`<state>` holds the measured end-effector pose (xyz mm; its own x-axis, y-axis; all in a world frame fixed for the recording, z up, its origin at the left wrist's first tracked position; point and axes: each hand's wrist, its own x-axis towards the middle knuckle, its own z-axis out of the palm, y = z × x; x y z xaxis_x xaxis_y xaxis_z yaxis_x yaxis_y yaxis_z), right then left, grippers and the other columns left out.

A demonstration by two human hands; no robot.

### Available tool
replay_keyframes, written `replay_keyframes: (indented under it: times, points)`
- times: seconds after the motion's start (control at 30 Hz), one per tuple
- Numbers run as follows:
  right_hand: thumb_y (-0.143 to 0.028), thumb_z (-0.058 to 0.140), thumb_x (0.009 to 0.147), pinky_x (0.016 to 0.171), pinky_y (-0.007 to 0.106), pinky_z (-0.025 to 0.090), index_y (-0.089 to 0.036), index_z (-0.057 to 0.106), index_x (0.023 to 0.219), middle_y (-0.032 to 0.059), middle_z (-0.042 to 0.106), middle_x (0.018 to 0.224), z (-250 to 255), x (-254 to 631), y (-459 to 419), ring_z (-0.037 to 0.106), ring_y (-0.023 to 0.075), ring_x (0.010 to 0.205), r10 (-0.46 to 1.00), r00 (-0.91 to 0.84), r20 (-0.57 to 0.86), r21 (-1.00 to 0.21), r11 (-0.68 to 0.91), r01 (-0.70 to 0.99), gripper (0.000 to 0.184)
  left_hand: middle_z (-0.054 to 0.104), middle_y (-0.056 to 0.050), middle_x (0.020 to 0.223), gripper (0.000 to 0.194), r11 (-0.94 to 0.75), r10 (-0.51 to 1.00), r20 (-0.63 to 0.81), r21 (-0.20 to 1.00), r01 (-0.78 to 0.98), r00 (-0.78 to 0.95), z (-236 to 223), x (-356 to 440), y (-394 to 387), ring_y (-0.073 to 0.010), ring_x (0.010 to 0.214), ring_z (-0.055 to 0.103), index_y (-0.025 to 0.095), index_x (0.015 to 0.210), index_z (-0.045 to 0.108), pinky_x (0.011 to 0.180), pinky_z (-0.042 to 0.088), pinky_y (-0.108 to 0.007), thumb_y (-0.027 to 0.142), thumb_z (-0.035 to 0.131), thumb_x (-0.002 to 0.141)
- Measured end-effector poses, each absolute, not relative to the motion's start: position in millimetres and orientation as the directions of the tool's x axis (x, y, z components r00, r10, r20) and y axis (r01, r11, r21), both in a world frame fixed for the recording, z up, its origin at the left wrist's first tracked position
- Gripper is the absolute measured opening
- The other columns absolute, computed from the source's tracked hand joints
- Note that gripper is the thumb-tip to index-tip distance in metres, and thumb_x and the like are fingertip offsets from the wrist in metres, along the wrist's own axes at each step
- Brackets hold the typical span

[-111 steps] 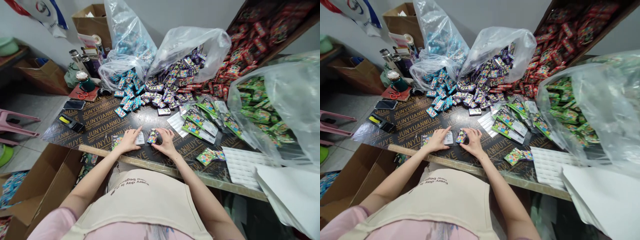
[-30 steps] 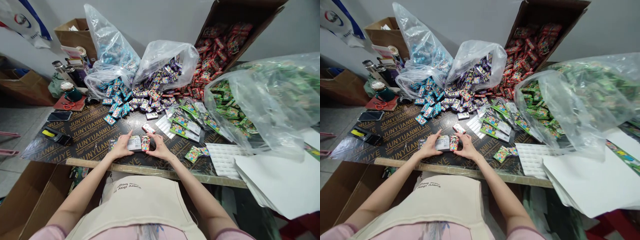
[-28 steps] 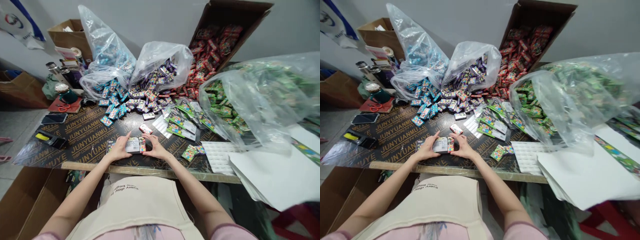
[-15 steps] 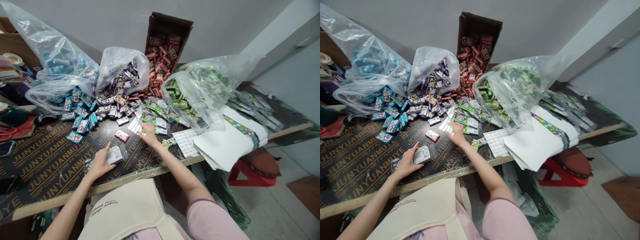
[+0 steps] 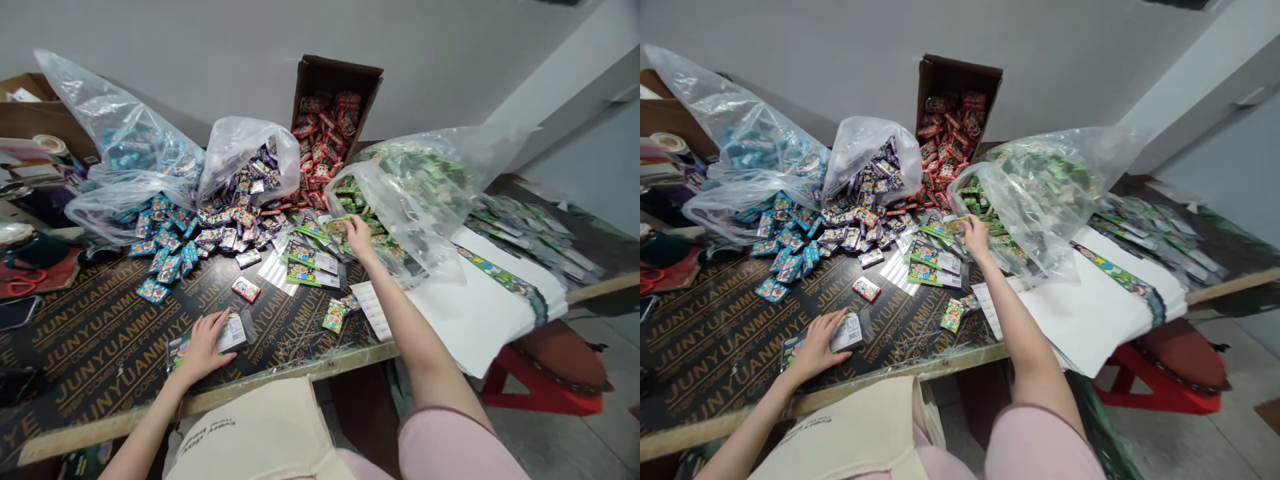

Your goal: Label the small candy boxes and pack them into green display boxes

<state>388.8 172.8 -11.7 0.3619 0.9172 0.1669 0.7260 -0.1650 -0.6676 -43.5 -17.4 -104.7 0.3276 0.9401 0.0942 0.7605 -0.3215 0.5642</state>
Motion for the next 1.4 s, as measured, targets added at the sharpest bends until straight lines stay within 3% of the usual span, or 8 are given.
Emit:
replay_keyframes:
  times: [0.17, 0.27, 0.4, 0.53, 0.9, 1.03, 1.27, 1.4]
  points:
    - [-0.049, 0.056, 0.084, 0.049, 0.025, 0.044, -0.02, 0.067, 0.116, 0.001, 0.066, 0.076, -28.6, 274.7, 99.8, 0.052, 0.0129, 0.055, 0.97, -0.244, -0.025, -0.986, 0.015, 0.164, 0.045, 0.065, -0.012, 0.116, 0.056, 0.031, 0.991, -0.066, 0.96, 0.28, 0.118, -49.9, 5.2, 8.5, -0.0255, 0.106, 0.06, 0.016, 0.116, 0.065, 0.093, 0.045, -0.039, 0.049, 0.069, 0.07]
    - [-0.052, 0.054, 0.085, 0.051, 0.027, 0.044, -0.02, 0.069, 0.115, -0.0001, 0.063, 0.069, -29.5, 228.0, 66.5, 0.049, 0.0124, 0.052, 0.881, -0.468, -0.067, -0.976, 0.039, 0.213, 0.046, 0.071, -0.008, 0.083, 0.044, 0.367, 0.908, -0.357, 0.93, -0.004, 0.219, -34.0, 20.5, 20.0, -0.0171, 0.072, 0.063, 0.013, 0.089, 0.073, 0.068, 0.048, -0.028, 0.048, 0.075, 0.063]
    - [-0.056, 0.054, 0.084, 0.083, 0.041, 0.049, -0.021, 0.057, 0.131, 0.0102, 0.063, 0.111, -30.7, 201.8, 51.2, 0.061, 0.0245, 0.094, 0.874, -0.465, 0.141, -0.888, 0.319, 0.331, 0.059, 0.059, 0.001, 0.054, 0.033, 0.467, 0.882, -0.451, 0.875, -0.124, 0.14, -33.7, 14.3, 15.6, -0.0062, 0.048, 0.046, 0.012, 0.062, 0.068, 0.05, 0.035, -0.02, 0.038, 0.084, 0.05]
    - [-0.056, 0.076, 0.064, 0.109, 0.053, 0.028, -0.026, 0.034, 0.146, 0.0139, 0.035, 0.148, -35.6, 191.0, 40.0, 0.034, 0.0352, 0.135, 0.77, -0.549, 0.325, -0.695, 0.588, 0.414, 0.098, 0.056, 0.003, 0.05, 0.035, 0.467, 0.88, -0.474, 0.846, -0.256, 0.038, -35.6, 0.1, 5.3, -0.0049, 0.044, 0.044, 0.012, 0.06, 0.066, 0.048, 0.035, -0.019, 0.038, 0.085, 0.048]
    - [-0.052, 0.075, 0.064, 0.09, 0.048, 0.039, -0.019, 0.04, 0.141, 0.0126, 0.054, 0.113, -44.4, 167.2, 15.5, 0.051, 0.0311, 0.105, 0.845, -0.396, 0.36, -0.611, 0.534, 0.584, 0.09, 0.067, 0.0, 0.062, 0.037, 0.406, 0.899, -0.438, 0.83, -0.383, 0.004, -41.3, -5.7, -9.3, -0.01, 0.053, 0.059, 0.012, 0.069, 0.067, 0.058, 0.049, -0.023, 0.032, 0.088, 0.046]
    - [-0.062, 0.072, 0.066, 0.089, 0.046, 0.037, -0.021, 0.069, 0.098, 0.0084, 0.058, 0.095, -42.7, 175.0, 8.1, 0.054, 0.028, 0.096, 0.822, -0.486, 0.296, -0.597, 0.556, 0.578, 0.052, 0.067, 0.0, 0.062, 0.041, 0.362, 0.89, -0.438, 0.849, -0.384, -0.128, -43.5, -18.8, -3.4, -0.0103, 0.052, 0.059, 0.012, 0.073, 0.066, 0.052, 0.046, -0.021, 0.032, 0.088, 0.045]
    - [-0.041, 0.072, 0.066, 0.105, 0.048, 0.028, -0.026, 0.036, 0.142, 0.0113, 0.049, 0.136, -43.4, 173.9, 3.8, 0.04, 0.032, 0.129, 0.659, -0.676, 0.329, -0.608, 0.696, 0.382, 0.085, 0.07, -0.004, 0.071, 0.07, 0.429, 0.903, -0.42, 0.869, -0.245, 0.091, -49.0, -17.4, -11.3, -0.0178, 0.062, 0.065, 0.012, 0.113, 0.058, 0.063, 0.05, -0.03, 0.038, 0.084, 0.054]
    - [-0.034, 0.069, 0.064, 0.105, 0.049, 0.025, -0.027, 0.044, 0.135, 0.0097, 0.055, 0.125, -63.2, 182.9, 9.4, 0.047, 0.0318, 0.12, 0.773, -0.531, 0.346, -0.559, 0.625, 0.545, 0.076, 0.066, -0.013, 0.111, 0.091, 0.11, 0.984, -0.145, 0.953, 0.281, 0.106, -59.7, -38.2, -16.6, -0.0302, 0.108, 0.06, 0.02, 0.137, 0.044, 0.094, 0.042, -0.044, 0.048, 0.08, 0.059]
